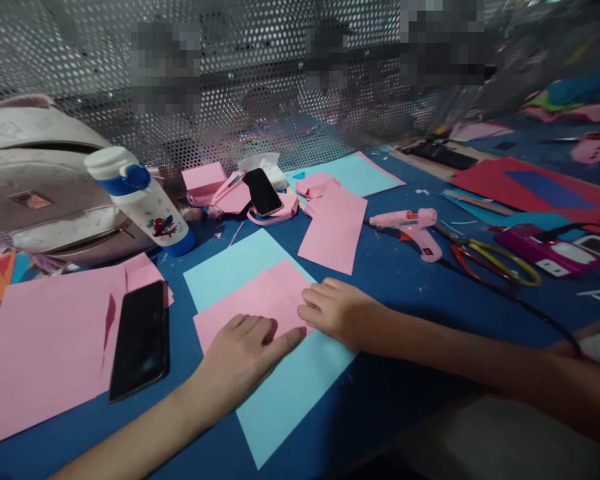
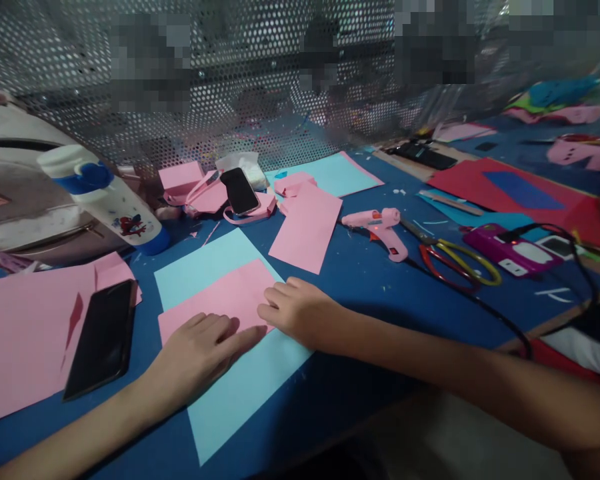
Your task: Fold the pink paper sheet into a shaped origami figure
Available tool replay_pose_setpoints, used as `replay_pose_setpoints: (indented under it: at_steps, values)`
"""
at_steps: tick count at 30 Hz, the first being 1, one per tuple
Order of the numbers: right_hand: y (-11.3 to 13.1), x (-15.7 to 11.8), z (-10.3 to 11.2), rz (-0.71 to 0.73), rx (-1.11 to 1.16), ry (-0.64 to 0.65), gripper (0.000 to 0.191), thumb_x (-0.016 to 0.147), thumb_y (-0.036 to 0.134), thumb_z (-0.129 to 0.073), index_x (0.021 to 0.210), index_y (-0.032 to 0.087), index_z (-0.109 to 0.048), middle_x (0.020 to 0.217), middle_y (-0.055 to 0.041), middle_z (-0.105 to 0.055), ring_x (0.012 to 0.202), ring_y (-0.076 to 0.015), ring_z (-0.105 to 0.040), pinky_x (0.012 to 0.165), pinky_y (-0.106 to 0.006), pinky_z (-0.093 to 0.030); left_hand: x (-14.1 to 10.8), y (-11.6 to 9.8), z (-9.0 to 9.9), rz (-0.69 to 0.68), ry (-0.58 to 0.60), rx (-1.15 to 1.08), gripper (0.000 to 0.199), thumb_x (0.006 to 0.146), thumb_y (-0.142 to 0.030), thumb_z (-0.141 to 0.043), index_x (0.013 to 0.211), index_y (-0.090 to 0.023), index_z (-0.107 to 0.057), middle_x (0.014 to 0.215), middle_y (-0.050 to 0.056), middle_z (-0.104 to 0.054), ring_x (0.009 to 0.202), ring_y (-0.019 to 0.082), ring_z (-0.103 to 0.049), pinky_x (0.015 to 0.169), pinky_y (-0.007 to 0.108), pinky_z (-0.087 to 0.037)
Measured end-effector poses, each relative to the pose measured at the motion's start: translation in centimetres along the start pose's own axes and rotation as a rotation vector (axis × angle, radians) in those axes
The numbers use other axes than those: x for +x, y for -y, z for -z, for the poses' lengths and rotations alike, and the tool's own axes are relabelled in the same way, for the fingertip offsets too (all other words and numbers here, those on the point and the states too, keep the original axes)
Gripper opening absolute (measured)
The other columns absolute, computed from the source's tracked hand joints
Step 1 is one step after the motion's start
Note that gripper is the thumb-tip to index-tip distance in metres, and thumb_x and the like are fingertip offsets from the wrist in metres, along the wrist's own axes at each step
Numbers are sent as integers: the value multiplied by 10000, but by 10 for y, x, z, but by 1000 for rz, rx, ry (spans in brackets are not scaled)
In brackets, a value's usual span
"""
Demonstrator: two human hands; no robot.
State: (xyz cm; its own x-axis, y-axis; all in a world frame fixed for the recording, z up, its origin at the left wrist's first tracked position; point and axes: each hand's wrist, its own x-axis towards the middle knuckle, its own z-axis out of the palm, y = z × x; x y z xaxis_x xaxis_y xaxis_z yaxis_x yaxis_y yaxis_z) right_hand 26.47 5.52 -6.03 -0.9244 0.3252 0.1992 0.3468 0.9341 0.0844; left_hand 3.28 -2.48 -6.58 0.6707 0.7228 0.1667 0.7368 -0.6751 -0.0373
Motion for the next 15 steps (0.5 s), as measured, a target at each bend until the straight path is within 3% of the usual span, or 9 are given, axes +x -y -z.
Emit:
replay_pose_setpoints:
  at_steps: [3, 10, 15]
  values:
    - [5, 1, 1, -57, -39, -9, 185, 922, 76, -445, 833, 169, -579, 836, -58, -576, 709, -181, -429, 654, -326, -261, -5, 3, -1, -57, 7, 10, 543, 931, -87, -524, 1408, -323, -416, 873, 25, -591, 729, 189, -570, 650, 318, -415]
    - [31, -7, 8, -71, -8, -152, 208, 965, 97, -456, 1000, 186, -641, 919, -49, -615, 851, -190, -500, 772, -338, -349, -6, 5, -1, -82, 7, 19, 454, 957, -138, -498, 1386, -277, -452, 916, 53, -607, 747, 199, -573, 665, 337, -448]
    - [36, -24, 16, -169, 65, -62, 288, 965, 143, -437, 1175, 188, -629, 913, -62, -610, 814, -202, -487, 714, -342, -332, -5, 6, 0, -77, 30, -6, 521, 944, -116, -518, 1425, -290, -413, 888, 42, -592, 749, 204, -567, 667, 348, -450]
